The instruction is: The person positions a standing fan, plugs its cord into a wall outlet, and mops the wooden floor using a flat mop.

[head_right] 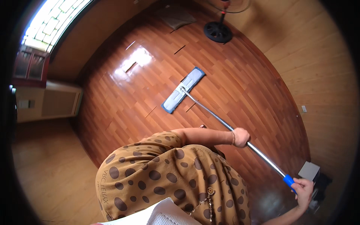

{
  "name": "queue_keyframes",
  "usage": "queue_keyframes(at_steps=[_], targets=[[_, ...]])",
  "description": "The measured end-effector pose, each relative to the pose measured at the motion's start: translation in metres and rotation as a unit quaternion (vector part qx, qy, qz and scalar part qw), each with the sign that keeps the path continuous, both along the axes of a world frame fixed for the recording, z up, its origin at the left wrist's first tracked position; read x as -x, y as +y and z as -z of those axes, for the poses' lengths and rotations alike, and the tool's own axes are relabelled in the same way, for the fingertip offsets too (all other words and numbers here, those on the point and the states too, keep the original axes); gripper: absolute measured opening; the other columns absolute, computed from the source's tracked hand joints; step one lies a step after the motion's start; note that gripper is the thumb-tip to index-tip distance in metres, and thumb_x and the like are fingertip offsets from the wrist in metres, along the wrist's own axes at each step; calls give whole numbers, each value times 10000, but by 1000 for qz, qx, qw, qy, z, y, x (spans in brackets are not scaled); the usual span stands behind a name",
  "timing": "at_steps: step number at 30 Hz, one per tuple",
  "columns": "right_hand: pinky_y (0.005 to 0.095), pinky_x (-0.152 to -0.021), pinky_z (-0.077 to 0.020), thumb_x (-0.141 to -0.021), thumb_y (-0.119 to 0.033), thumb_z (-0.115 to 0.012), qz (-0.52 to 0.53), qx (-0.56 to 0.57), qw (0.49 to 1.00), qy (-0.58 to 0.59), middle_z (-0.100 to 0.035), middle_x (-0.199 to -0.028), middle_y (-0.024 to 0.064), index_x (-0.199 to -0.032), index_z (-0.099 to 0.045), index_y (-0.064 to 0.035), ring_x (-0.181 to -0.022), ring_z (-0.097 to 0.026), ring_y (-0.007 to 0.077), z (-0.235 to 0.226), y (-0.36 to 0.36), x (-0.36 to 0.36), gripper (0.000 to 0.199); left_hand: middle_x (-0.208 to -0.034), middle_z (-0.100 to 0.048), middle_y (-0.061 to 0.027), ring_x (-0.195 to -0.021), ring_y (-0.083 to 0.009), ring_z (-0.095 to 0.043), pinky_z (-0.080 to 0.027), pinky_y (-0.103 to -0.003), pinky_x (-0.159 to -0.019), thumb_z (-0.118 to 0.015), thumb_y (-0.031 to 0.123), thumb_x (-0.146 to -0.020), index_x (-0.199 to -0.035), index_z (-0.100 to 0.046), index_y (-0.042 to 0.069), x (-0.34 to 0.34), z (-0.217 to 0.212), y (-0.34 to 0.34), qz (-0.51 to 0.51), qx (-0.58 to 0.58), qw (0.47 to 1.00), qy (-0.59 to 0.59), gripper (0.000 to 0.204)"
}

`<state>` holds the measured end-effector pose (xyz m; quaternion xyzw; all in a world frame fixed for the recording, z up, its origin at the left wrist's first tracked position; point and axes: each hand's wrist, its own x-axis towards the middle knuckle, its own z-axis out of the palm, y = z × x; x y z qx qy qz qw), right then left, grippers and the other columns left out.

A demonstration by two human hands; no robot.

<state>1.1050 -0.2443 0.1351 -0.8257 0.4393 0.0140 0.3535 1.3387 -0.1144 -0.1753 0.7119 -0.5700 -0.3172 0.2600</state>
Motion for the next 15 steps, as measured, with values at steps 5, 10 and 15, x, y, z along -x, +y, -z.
queue_keyframes(at_steps=[5, 10, 15], targets=[[216, -531, -432, -669, -4, -680, -117, 26, 990, 67, -595, -785, 70, -877, -594, 0, -600, -544, 96, -5, 83, -112, 225, -809, -664, -126, -804, -289, -645, -522, -391, -692, -564, 200, -683, -764, -691, 123, -68, 4, 89, -123, -19, 992, -32, 169], [257, -618, -470, -674, -40, -693, -287, 21, 957, -28, -663, -755, 117, -845, -675, 41, -641, -600, 136, 31, 169, -187, 190, -778, -652, -145, -763, -321, -637, -519, -408, -685, -601, 190, -666, -786, -684, 105, -122, 32, 207, -255, -42, 965, -50, 169], [251, -608, -474, -716, -111, -711, -367, 11, 930, 9, -676, -762, 114, -932, -681, 18, -660, -626, 140, 63, 240, -230, 254, -738, -636, -146, -742, -340, -622, -508, -423, -684, -602, 182, -673, -755, -673, 114, -150, 64, 306, -331, -36, 940, -74, 128]])
